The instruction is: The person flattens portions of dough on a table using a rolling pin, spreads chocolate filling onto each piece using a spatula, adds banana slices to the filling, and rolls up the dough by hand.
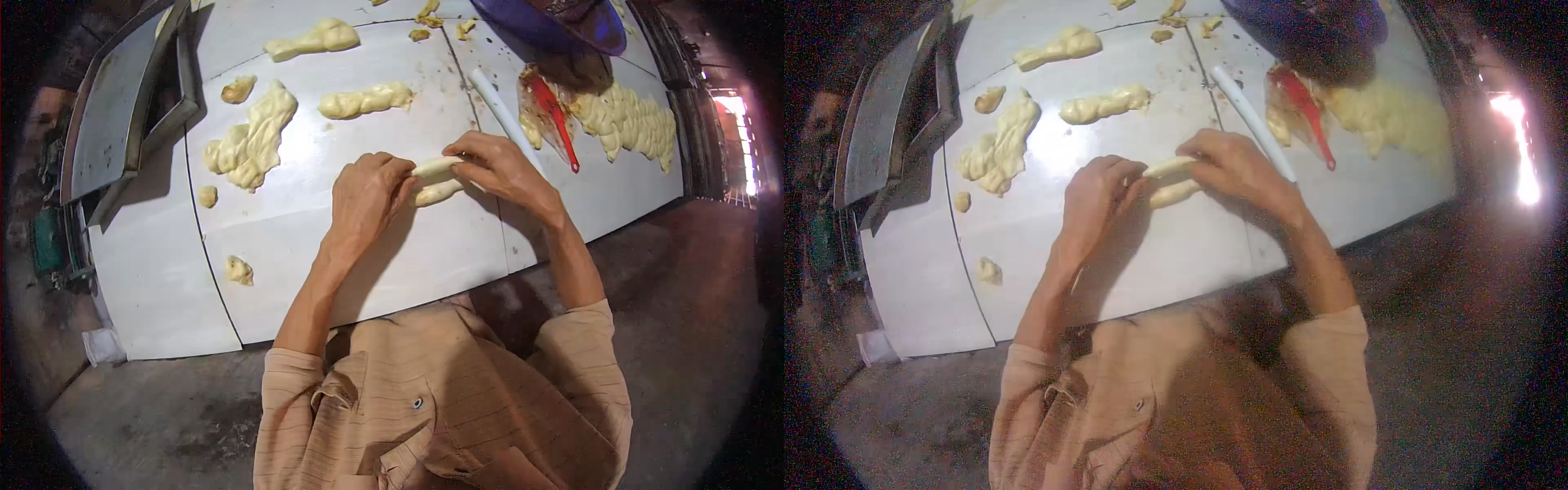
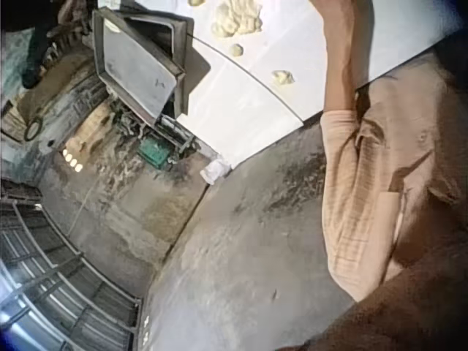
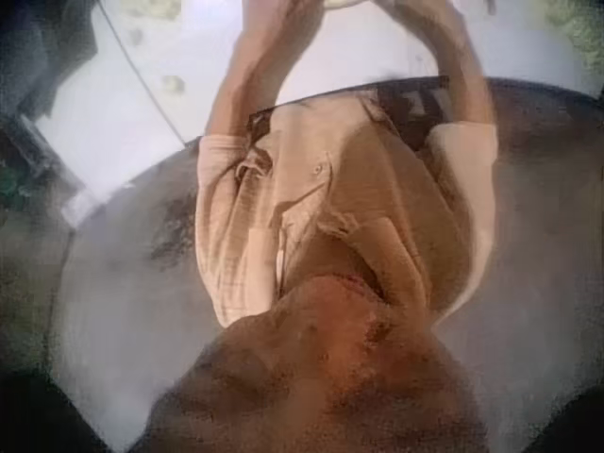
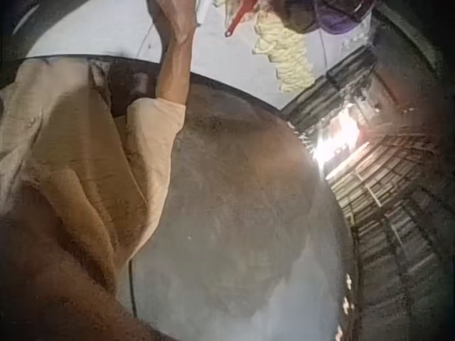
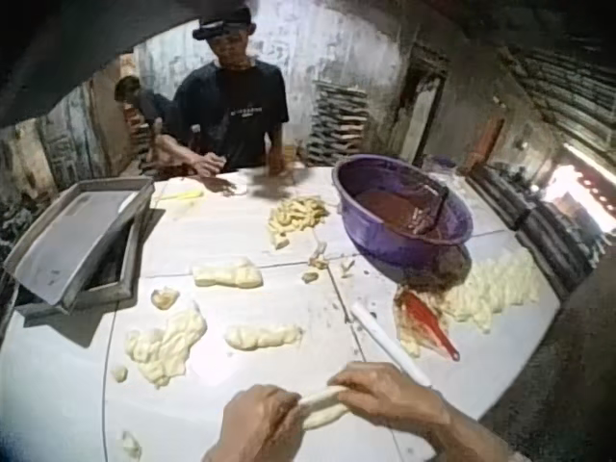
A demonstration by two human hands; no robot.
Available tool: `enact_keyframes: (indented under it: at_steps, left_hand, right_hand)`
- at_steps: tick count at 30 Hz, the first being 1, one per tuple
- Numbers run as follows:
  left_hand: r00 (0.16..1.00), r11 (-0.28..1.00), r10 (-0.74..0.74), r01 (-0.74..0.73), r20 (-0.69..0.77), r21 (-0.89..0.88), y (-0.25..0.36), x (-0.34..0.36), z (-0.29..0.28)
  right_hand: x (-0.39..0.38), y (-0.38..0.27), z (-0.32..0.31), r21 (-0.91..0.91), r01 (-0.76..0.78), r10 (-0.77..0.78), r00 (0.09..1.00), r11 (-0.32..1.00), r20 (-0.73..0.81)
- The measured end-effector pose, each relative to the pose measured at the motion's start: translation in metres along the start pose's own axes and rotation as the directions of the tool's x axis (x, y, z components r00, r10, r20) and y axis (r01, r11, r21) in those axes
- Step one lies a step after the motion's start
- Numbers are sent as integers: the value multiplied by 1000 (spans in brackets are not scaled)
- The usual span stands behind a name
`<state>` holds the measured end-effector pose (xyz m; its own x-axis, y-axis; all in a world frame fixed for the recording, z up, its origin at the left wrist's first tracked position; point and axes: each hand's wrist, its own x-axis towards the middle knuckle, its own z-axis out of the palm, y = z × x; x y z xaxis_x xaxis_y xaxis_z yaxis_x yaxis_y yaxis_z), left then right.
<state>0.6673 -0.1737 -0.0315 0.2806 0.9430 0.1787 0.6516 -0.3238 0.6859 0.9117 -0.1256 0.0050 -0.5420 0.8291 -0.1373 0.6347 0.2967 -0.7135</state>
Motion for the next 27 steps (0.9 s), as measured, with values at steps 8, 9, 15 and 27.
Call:
enact_keyframes:
  at_steps: [8, 9, 15, 27]
  left_hand:
    - [993, 991, 111, -108, -38, 79, 30, -23, 10]
    - [993, 993, 109, -107, -45, 44, 33, -29, 14]
    - [996, 989, 48, -36, -81, 141, 32, -45, 40]
    - [998, 995, 22, -16, -55, 102, 24, -14, 28]
  right_hand:
    - [-38, 7, -5, -40, 184, -186, 980, 982, -71]
    - [-44, 7, -5, -34, 189, -190, 980, 981, -50]
    - [-49, 34, 26, -99, 198, -206, 976, 975, -73]
    - [-26, 34, 4, -117, 153, -150, 988, 981, 36]
